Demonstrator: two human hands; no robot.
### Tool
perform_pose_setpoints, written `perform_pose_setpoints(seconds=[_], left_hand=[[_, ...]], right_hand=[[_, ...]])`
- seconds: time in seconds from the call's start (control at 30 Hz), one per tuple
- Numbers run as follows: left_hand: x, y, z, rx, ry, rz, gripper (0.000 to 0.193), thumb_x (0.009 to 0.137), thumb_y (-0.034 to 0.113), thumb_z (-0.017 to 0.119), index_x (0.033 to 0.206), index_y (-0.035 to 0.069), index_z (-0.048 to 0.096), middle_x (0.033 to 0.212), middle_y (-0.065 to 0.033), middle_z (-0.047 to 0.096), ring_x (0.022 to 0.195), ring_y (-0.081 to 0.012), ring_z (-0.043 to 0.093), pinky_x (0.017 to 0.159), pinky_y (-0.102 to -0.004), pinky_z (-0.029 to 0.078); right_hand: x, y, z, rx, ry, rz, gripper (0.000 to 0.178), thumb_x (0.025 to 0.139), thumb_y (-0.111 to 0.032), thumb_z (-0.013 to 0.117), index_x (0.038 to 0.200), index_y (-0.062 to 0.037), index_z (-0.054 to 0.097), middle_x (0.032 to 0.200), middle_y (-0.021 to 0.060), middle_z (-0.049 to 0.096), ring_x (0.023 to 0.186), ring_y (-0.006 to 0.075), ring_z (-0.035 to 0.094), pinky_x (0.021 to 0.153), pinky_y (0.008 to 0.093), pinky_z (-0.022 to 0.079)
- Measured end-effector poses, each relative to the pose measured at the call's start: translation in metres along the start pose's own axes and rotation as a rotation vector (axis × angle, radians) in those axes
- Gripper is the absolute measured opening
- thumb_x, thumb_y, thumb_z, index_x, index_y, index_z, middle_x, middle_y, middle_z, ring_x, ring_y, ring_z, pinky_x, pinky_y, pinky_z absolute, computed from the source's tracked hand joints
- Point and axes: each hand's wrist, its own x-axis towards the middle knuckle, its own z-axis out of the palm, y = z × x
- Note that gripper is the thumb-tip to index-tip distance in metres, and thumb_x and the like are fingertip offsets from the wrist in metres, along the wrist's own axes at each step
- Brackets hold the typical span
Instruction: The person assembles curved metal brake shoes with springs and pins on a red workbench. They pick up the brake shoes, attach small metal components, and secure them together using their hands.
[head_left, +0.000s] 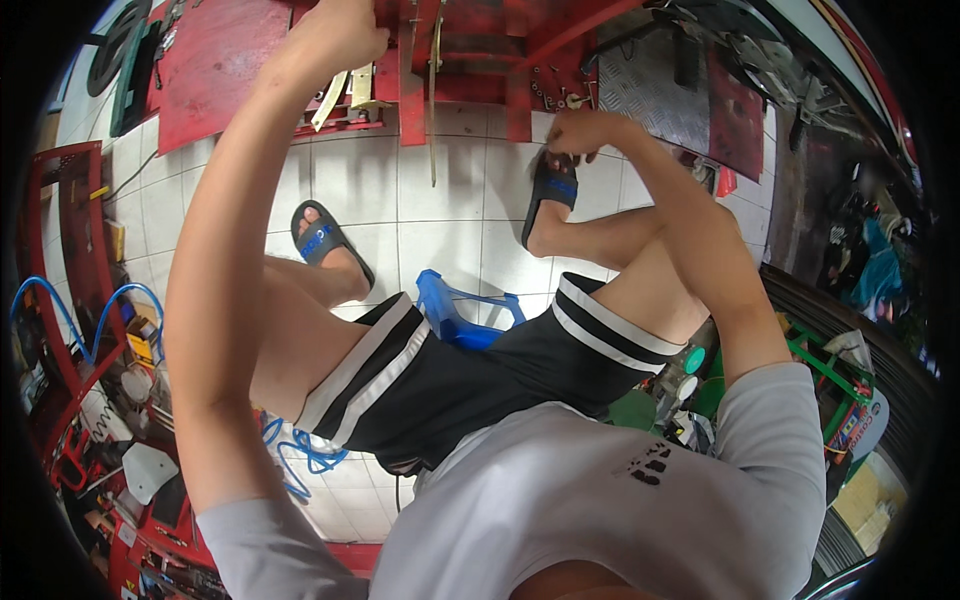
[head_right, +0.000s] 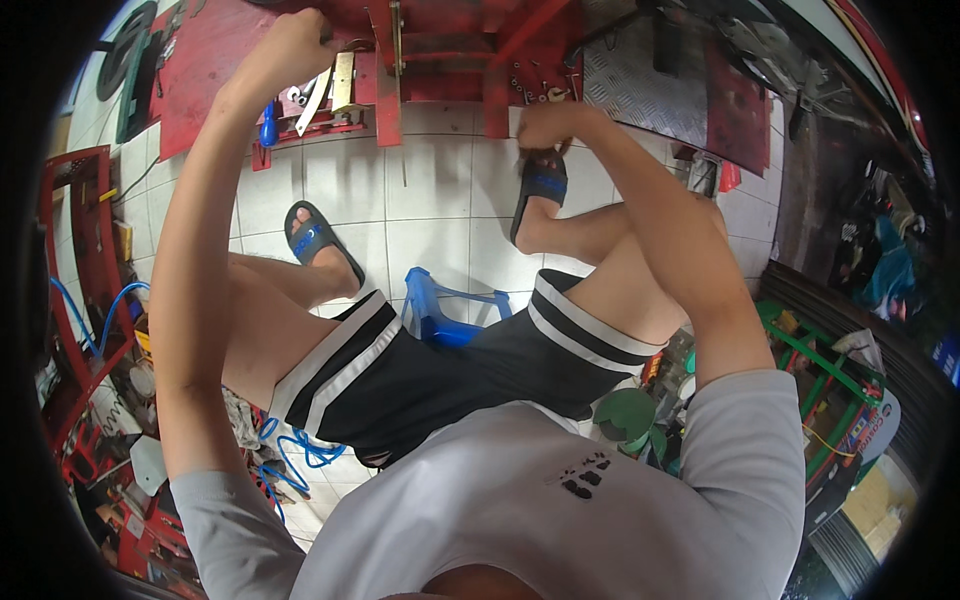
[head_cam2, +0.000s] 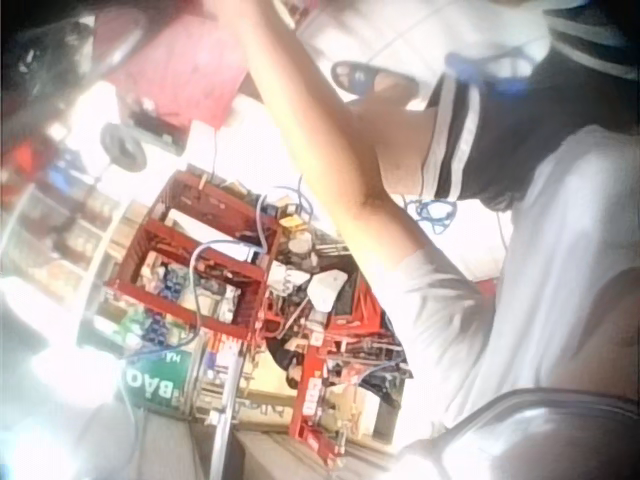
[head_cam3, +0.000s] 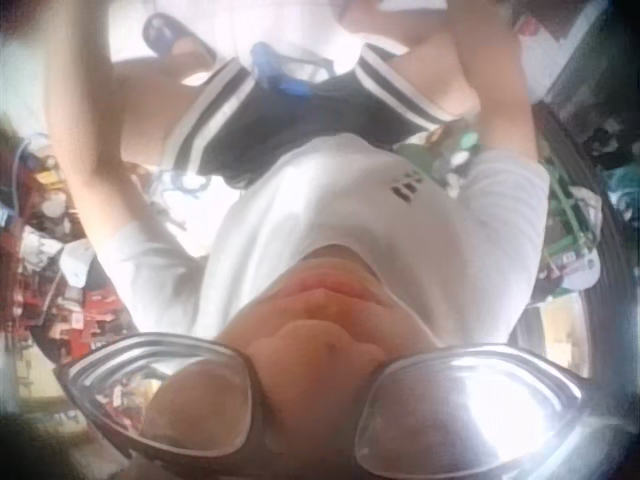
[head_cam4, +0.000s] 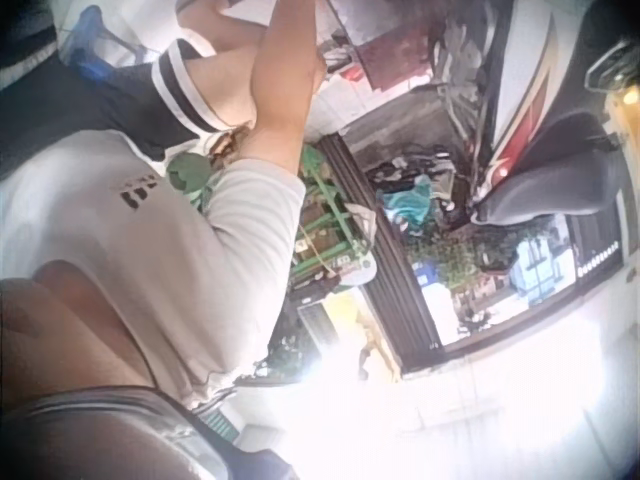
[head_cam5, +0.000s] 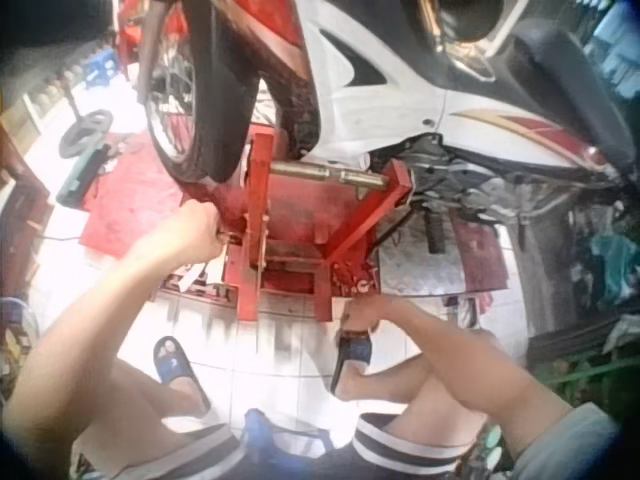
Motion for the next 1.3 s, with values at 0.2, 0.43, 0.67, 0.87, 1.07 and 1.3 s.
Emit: perform_pose_setpoints(seconds=[0.2,0.43,0.67,0.87,1.07,1.3], left_hand=[[-0.021,0.002,-0.004,0.019,-0.169,-0.035,0.036,0.089,0.030,0.064,0.100,-0.004,0.066,0.090,-0.0228,0.069,0.082,-0.0359,0.068,0.073,-0.0447,0.053],[-0.029,0.010,-0.015,0.112,-0.217,-0.055,0.037,0.089,0.032,0.065,0.103,-0.002,0.065,0.095,-0.0216,0.069,0.089,-0.0371,0.067,0.079,-0.0445,0.052],[-0.037,0.009,-0.014,0.123,-0.198,-0.053,0.038,0.089,0.034,0.064,0.105,0.000,0.066,0.097,-0.0202,0.069,0.091,-0.0370,0.067,0.081,-0.0454,0.052],[-0.038,0.012,-0.021,0.101,-0.276,-0.131,0.038,0.090,0.034,0.063,0.107,0.000,0.065,0.099,-0.0185,0.068,0.095,-0.0360,0.066,0.081,-0.0460,0.052],[-0.039,0.006,-0.018,0.106,-0.253,-0.096,0.039,0.090,0.033,0.064,0.107,-0.001,0.064,0.103,-0.0209,0.067,0.097,-0.0369,0.065,0.082,-0.0457,0.052],[-0.038,0.006,-0.016,0.114,-0.224,-0.073,0.038,0.089,0.032,0.064,0.103,-0.003,0.065,0.093,-0.0221,0.068,0.088,-0.0363,0.067,0.078,-0.0453,0.053]], right_hand=[[0.064,0.073,0.017,-0.117,0.393,0.020,0.028,0.087,-0.023,0.056,0.101,-0.0048,0.071,0.091,0.0144,0.072,0.082,0.0243,0.071,0.074,0.0389,0.057],[0.117,0.076,0.018,-0.196,1.071,0.096,0.031,0.082,-0.026,0.068,0.099,-0.0003,0.070,0.095,0.0244,0.069,0.091,0.0395,0.067,0.083,0.0469,0.054],[0.115,0.053,0.018,0.002,1.100,0.209,0.038,0.077,-0.027,0.074,0.099,0.0029,0.066,0.099,0.0288,0.066,0.097,0.0441,0.065,0.084,0.0490,0.055],[0.108,0.039,0.008,0.014,1.071,0.225,0.043,0.072,-0.025,0.078,0.104,0.0014,0.066,0.099,0.0289,0.067,0.099,0.0418,0.066,0.086,0.0470,0.055],[0.112,0.035,0.005,0.058,1.071,0.259,0.043,0.069,-0.024,0.078,0.101,0.0023,0.067,0.100,0.0312,0.066,0.098,0.0419,0.066,0.086,0.0468,0.056],[0.133,0.064,0.007,-0.026,1.241,0.272,0.032,0.074,-0.024,0.074,0.093,0.0014,0.068,0.098,0.0260,0.068,0.097,0.0400,0.067,0.086,0.0453,0.056]])
